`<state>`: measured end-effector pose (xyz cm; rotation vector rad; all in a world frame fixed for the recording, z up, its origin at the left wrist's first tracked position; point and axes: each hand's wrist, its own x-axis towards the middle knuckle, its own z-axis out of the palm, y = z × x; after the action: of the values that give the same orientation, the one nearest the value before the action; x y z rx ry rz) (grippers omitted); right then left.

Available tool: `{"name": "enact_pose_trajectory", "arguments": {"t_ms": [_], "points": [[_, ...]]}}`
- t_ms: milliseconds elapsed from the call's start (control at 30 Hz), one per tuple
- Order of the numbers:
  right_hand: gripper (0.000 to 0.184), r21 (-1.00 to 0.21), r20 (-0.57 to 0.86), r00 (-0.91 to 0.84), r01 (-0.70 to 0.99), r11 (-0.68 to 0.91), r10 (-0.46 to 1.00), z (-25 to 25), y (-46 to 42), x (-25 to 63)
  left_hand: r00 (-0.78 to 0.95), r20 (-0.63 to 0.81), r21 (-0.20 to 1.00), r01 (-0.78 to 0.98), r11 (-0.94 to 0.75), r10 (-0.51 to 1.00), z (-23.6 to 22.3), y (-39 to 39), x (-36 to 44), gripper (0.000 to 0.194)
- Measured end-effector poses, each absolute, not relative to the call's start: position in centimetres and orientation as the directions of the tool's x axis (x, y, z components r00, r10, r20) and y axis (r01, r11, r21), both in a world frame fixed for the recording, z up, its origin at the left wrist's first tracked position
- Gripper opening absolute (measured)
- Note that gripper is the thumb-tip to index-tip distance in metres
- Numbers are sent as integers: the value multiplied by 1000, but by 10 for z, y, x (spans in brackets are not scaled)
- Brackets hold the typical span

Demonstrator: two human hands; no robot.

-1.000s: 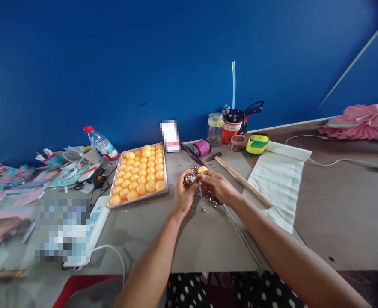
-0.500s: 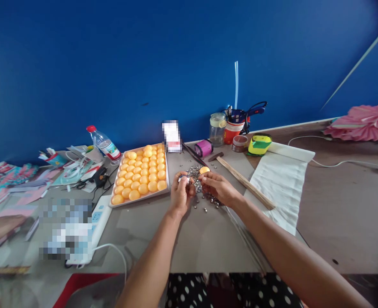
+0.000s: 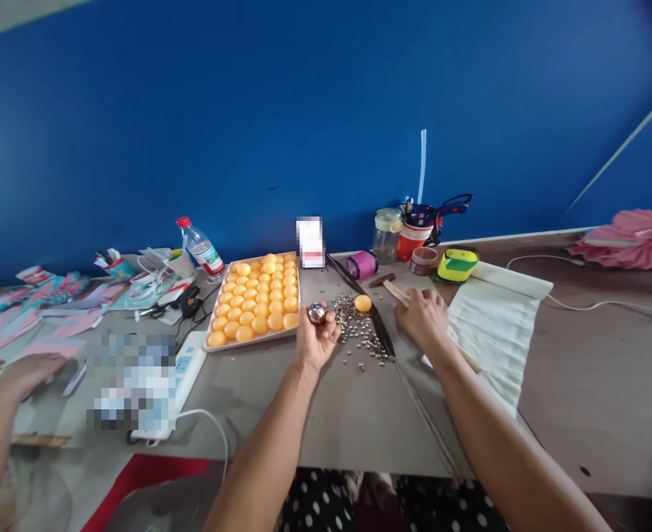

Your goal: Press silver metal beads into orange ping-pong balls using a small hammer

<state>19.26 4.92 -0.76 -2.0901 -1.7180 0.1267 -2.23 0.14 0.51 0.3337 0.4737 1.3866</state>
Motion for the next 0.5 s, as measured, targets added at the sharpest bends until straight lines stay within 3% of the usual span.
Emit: {"name": "enact_pose_trajectory", "arguments": {"t_ms": [100, 267, 500], "points": [[42, -286, 83, 205, 942, -174, 975, -9, 49, 198, 113, -136, 443, -882, 162, 984, 3, 2, -24, 43], [33, -229, 1, 171, 959, -166, 985, -10, 52, 203, 124, -156, 364, -915, 173, 980, 2, 4, -24, 40], [33, -253, 46, 128, 961, -112, 991, -9, 53, 207, 64, -265, 264, -955, 136, 962, 8, 5, -23, 25]]}}
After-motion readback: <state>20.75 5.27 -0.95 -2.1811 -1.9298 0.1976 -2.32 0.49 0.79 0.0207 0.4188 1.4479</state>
